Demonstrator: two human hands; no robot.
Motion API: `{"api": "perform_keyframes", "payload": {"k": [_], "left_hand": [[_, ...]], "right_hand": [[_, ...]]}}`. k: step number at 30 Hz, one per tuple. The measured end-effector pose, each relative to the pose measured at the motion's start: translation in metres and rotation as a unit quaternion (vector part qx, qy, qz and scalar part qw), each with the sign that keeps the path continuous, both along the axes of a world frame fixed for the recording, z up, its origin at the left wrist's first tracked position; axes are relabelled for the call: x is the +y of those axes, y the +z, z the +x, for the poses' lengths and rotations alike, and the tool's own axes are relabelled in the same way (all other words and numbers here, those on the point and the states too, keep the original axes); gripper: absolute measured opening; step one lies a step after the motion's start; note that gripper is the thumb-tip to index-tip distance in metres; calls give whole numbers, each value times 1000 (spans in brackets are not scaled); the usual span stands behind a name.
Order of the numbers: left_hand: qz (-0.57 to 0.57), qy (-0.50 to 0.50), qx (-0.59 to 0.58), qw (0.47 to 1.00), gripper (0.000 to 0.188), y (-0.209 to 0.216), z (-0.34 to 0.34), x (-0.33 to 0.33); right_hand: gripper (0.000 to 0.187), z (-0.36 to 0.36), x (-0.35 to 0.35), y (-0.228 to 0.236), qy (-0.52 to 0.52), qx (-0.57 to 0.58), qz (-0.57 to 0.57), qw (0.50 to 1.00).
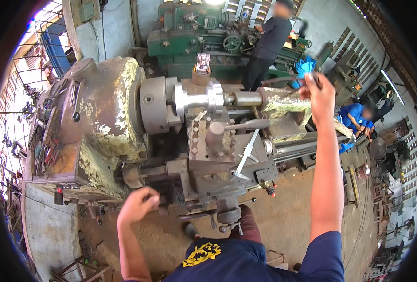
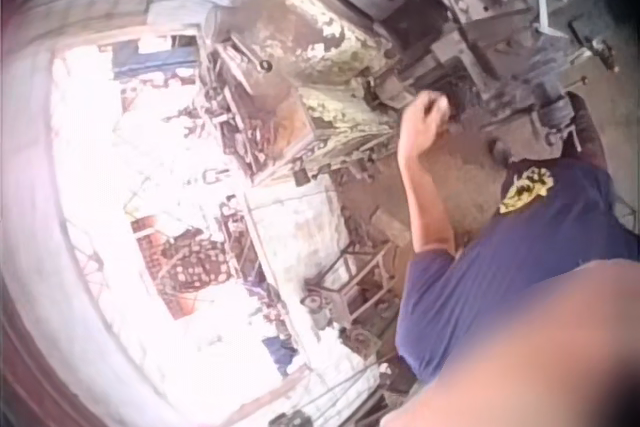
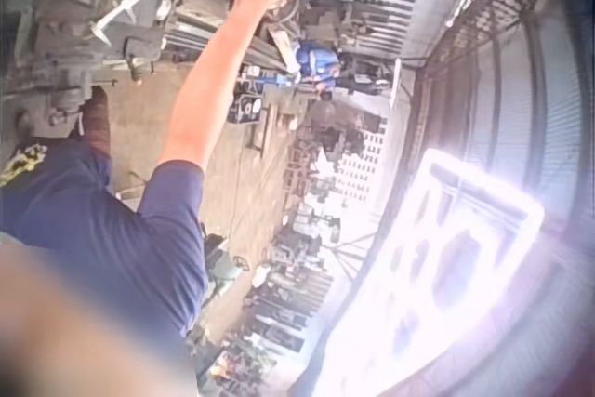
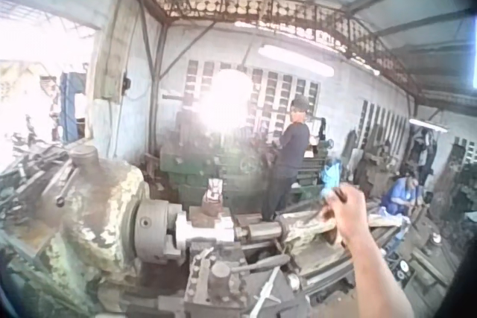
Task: The person uses a caliper to measure the diameter of a metal shaft mounted on a lathe. They repeatedly adjust the caliper jaws and reposition the tool to take multiple measurements along the shaft's length while a coworker observes.
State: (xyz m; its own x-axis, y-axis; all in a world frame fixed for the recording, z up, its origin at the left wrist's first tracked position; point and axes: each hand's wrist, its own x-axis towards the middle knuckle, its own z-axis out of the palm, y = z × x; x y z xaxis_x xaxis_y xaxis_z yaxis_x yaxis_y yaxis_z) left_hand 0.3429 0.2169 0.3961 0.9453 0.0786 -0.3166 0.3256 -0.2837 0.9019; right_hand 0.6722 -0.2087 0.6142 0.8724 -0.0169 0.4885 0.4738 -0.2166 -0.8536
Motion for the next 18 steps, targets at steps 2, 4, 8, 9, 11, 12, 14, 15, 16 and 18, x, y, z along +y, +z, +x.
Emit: {"api": "perform_keyframes", "payload": {"k": [2, 4, 8, 9, 11, 12, 14, 15, 16, 18], "left_hand": [[55, -25, -150, 987, 20, 42, 41, -14], [-19, 9, -207, 978, 27, 70, 79, -24], [-91, 33, -345, 934, 19, 95, 157, -17], [-56, 77, -334, 938, 15, 97, 177, -12], [23, 138, -359, 923, 10, 98, 221, -3], [73, 174, -342, 920, 10, 99, 243, 5], [148, 236, -406, 870, 10, 98, 289, 21], [155, 238, -452, 845, 11, 95, 309, 30], [159, 266, -447, 839, 11, 94, 328, 38], [215, 283, -454, 817, 15, 84, 352, 48]], "right_hand": [[23, 6, 30, 17, 48, -33, 16, 998], [23, 17, 62, 27, 45, -67, 8, 997], [26, 50, 122, 31, 101, -63, -54, 992], [25, 59, 137, 22, 116, -57, -51, 990], [23, 73, 160, 0, 150, -36, -58, 986], [23, 81, 170, -11, 171, -31, -53, 983], [22, 99, 189, -28, 212, -8, -18, 977], [23, 108, 199, -34, 229, 1, -1, 973], [23, 116, 208, -40, 236, -13, 10, 972], [24, 126, 224, -52, 231, -46, 42, 971]]}}
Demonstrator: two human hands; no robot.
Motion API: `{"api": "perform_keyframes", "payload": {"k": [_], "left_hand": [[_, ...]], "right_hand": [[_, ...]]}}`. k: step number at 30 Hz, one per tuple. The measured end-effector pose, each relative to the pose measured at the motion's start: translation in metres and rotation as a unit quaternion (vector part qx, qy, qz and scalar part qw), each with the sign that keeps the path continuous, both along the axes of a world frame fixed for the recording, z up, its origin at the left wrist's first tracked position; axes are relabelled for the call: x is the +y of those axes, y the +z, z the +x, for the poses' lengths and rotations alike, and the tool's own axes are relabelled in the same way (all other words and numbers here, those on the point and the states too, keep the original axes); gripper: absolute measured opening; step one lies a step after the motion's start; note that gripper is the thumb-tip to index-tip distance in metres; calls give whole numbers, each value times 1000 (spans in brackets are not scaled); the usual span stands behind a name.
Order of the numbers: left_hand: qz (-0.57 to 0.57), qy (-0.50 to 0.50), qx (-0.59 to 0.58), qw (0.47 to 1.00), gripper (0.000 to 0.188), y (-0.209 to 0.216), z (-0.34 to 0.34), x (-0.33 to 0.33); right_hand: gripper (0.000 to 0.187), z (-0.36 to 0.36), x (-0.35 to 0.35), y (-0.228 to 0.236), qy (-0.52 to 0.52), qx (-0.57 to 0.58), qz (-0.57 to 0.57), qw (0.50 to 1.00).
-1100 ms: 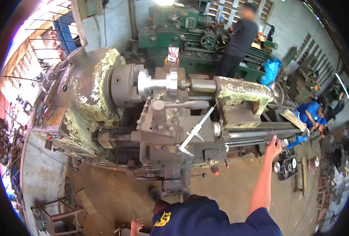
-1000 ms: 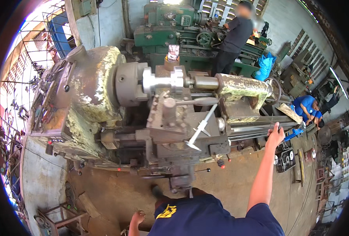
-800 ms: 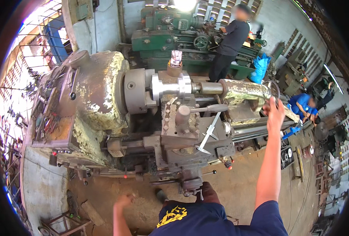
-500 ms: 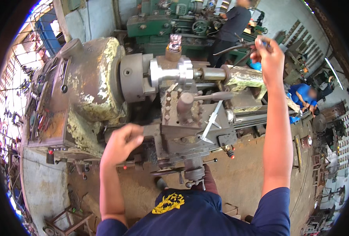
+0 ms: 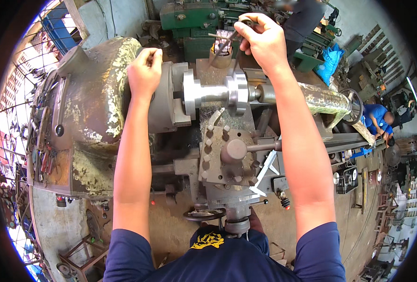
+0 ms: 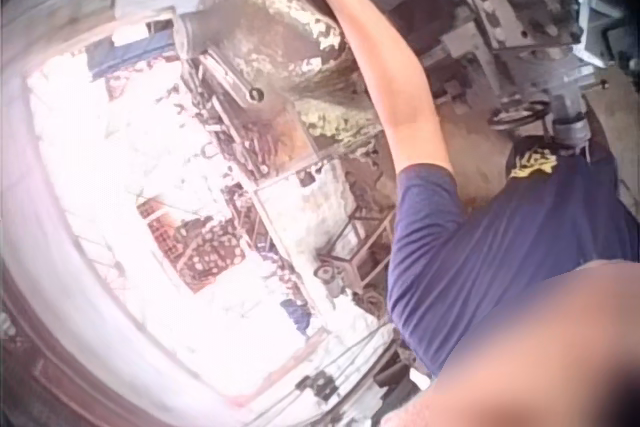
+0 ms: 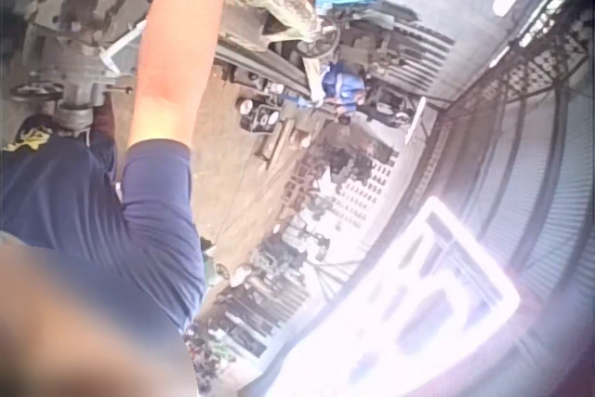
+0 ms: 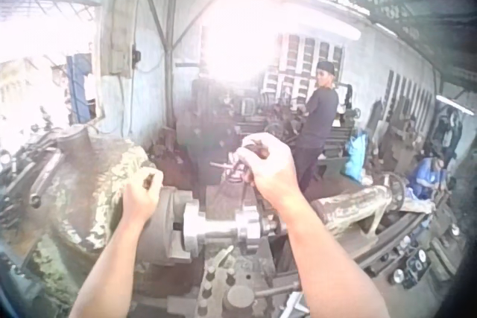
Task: The person uses a caliper to measure the diameter of a metal shaft mounted on a lathe. They repeatedly adjust the caliper jaws and reposition the tool to take multiple measurements along the shaft's length while a coworker observes.
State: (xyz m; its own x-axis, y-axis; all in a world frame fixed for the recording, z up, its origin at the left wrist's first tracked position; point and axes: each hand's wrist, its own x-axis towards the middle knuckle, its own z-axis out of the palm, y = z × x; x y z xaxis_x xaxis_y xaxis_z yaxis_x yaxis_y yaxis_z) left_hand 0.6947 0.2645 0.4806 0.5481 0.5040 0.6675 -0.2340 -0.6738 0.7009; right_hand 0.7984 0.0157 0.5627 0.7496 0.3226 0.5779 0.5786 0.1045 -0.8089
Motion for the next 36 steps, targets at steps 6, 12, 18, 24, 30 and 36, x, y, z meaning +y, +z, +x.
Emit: {"api": "perform_keyframes", "payload": {"k": [6, 12, 18, 24, 30, 36], "left_hand": [[91, 19, 80, 992, 26, -12, 13, 4], [66, 29, 99, 992, 25, -8, 8, -2], [91, 49, 92, 990, 22, -14, 6, -1], [100, 60, 132, 984, 22, -10, 6, -3], [97, 65, 134, 984, 22, -10, 5, -5], [109, 67, 141, 982, 22, -11, 5, -5]], "right_hand": [[11, -7, 17, -19, -24, 5, 1, 1000], [11, -12, 16, -21, -30, -3, -15, 999], [16, -12, 13, -29, 1, -24, -140, 990], [17, -12, 17, -36, -20, -30, -177, 984], [19, -14, 23, -42, -11, -40, -212, 976], [17, -18, 24, -38, -12, -49, -201, 978]]}}
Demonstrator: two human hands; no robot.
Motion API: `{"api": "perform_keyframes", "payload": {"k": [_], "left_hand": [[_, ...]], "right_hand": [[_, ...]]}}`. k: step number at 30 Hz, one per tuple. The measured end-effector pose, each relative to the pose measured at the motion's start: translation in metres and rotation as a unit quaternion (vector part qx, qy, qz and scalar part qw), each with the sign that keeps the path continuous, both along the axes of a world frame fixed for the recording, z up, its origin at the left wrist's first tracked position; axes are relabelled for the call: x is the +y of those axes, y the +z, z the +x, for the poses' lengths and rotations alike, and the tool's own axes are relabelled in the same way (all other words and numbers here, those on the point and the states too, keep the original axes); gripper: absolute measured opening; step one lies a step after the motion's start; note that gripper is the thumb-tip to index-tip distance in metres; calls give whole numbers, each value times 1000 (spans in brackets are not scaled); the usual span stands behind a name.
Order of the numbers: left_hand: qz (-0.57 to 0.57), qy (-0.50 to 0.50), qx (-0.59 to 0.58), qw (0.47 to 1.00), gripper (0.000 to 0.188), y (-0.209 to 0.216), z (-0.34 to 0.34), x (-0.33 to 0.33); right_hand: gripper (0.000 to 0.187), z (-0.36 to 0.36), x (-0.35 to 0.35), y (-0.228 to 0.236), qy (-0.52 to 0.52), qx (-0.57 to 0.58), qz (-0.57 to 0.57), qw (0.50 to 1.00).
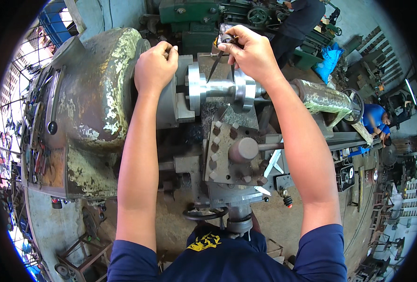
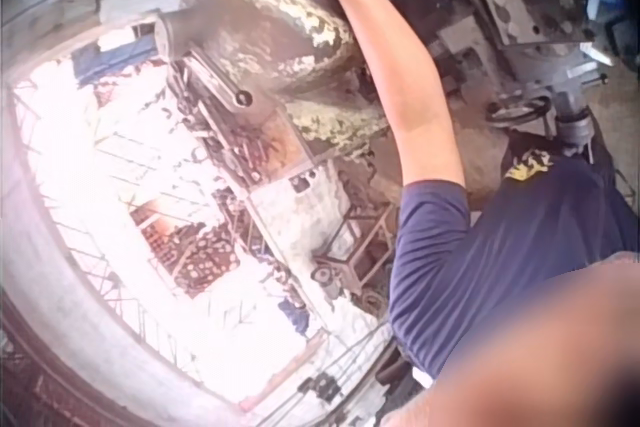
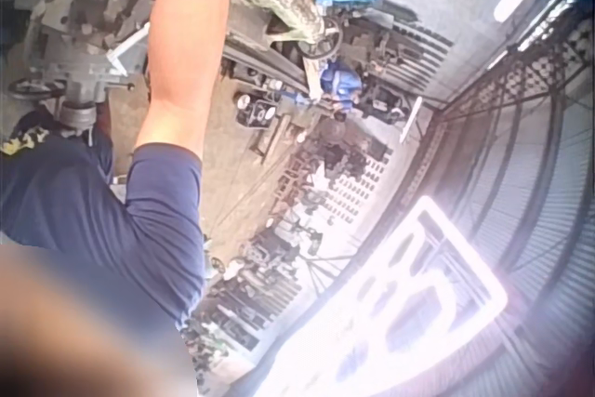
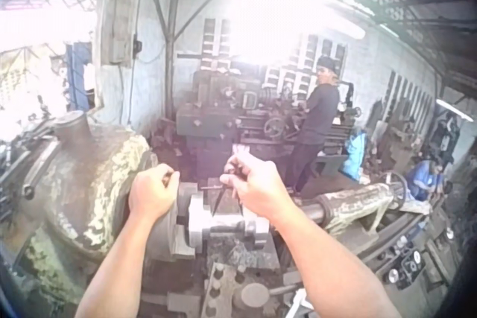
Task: The person uses a caliper to measure the diameter of a metal shaft mounted on a lathe. They repeatedly adjust the caliper jaws and reposition the tool to take multiple measurements along the shaft's length while a coworker observes.
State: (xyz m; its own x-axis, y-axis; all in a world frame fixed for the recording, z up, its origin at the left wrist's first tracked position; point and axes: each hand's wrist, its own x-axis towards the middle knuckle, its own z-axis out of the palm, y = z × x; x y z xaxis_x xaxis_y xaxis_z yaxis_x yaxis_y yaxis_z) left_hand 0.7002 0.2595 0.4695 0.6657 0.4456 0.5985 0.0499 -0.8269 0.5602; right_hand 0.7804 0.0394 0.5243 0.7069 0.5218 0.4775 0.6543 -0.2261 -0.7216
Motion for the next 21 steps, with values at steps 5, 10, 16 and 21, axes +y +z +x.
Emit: {"api": "perform_keyframes", "payload": {"k": [5, 10, 16, 21], "left_hand": [[13, 0, -11, 1000, 22, -1, 1, 1], [2, -11, -24, 1000, 19, 0, 0, 0], [4, -5, -41, 999, 17, 1, -2, -3], [13, -11, -44, 999, 16, 1, -2, -2]], "right_hand": [[16, -1, -1, 3, 10, 1, 27, 1000], [15, -3, 1, 4, 12, 27, 20, 999], [18, -4, -2, 7, 2, 31, -10, 999], [15, -2, -3, 7, 1, 35, 10, 999]]}}
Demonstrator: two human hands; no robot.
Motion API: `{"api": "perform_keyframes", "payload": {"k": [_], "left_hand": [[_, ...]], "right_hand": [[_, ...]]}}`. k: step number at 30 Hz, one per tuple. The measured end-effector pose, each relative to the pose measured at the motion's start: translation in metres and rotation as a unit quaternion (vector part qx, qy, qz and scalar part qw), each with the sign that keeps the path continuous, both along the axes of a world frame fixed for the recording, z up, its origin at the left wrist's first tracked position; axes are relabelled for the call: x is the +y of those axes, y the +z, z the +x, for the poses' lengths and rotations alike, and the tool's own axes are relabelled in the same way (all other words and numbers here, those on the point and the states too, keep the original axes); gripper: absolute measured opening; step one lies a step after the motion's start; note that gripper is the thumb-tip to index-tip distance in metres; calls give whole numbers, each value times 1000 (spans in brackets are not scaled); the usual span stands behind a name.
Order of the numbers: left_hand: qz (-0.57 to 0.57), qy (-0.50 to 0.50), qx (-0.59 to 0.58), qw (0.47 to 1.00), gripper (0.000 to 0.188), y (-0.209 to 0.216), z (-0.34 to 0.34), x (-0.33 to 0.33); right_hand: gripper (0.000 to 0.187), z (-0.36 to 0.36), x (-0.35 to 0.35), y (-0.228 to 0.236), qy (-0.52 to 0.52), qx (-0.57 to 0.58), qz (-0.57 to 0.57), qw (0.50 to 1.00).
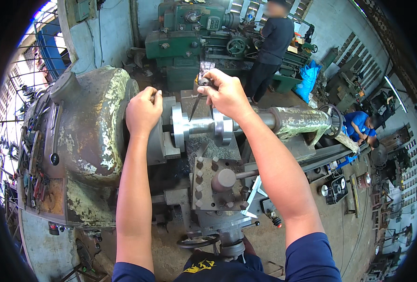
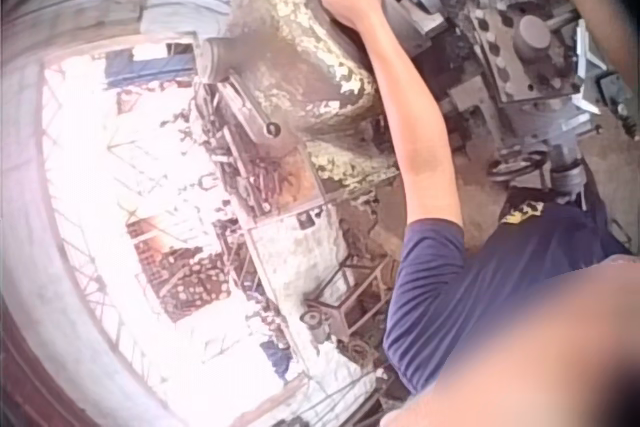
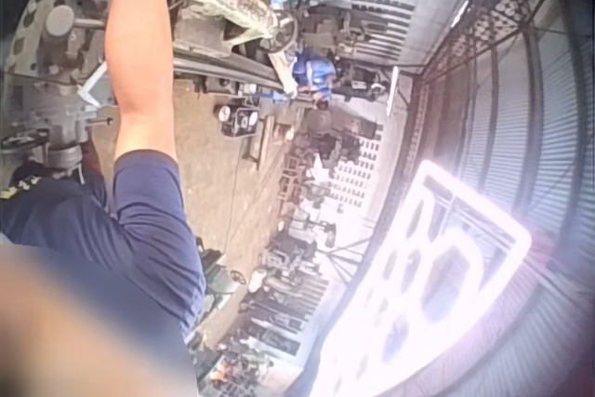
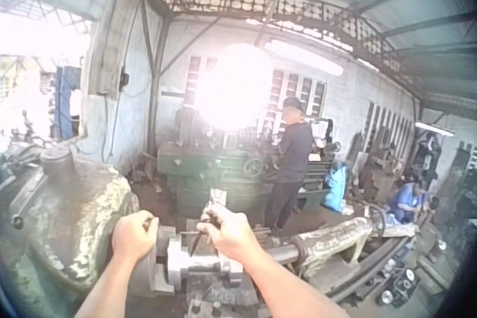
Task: The person uses a caliper to measure the diameter of a metal shaft mounted on a lathe. They repeatedly adjust the caliper jaws and reposition the tool to take multiple measurements along the shaft's length while a coworker observes.
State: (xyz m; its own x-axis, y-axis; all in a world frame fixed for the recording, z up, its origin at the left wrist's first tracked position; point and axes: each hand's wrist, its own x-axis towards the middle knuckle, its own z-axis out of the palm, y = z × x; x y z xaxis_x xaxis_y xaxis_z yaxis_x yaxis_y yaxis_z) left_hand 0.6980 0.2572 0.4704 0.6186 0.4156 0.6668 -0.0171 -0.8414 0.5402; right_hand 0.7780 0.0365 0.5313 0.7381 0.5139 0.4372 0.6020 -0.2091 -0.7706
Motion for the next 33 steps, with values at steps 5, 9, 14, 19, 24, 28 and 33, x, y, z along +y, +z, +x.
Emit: {"api": "perform_keyframes", "payload": {"k": [5, 9, 14, 19, 24, 28, 33], "left_hand": [[-5, 1, 18, 1000, 18, 0, 0, 1], [-1, 2, 17, 1000, 18, 0, 0, 0], [-4, 0, 22, 1000, 18, 0, 0, 1], [-9, -4, 12, 1000, 20, -1, 0, 0], [-5, 3, 29, 1000, 20, 1, -1, 0], [-14, 6, 41, 999, 21, 4, -2, -2], [-15, 7, 46, 999, 20, 4, -4, -2]], "right_hand": [[14, 2, 0, 0, 7, 35, 20, 999], [14, 3, 0, -1, 3, 27, 8, 1000], [16, 5, 0, -2, 9, 13, 19, 1000], [15, 5, 1, -3, -2, 40, 17, 999], [15, 4, 0, -1, 3, 32, 16, 999], [14, 2, -1, 0, -3, 15, 9, 1000], [14, 1, 0, 0, -2, 31, 16, 999]]}}
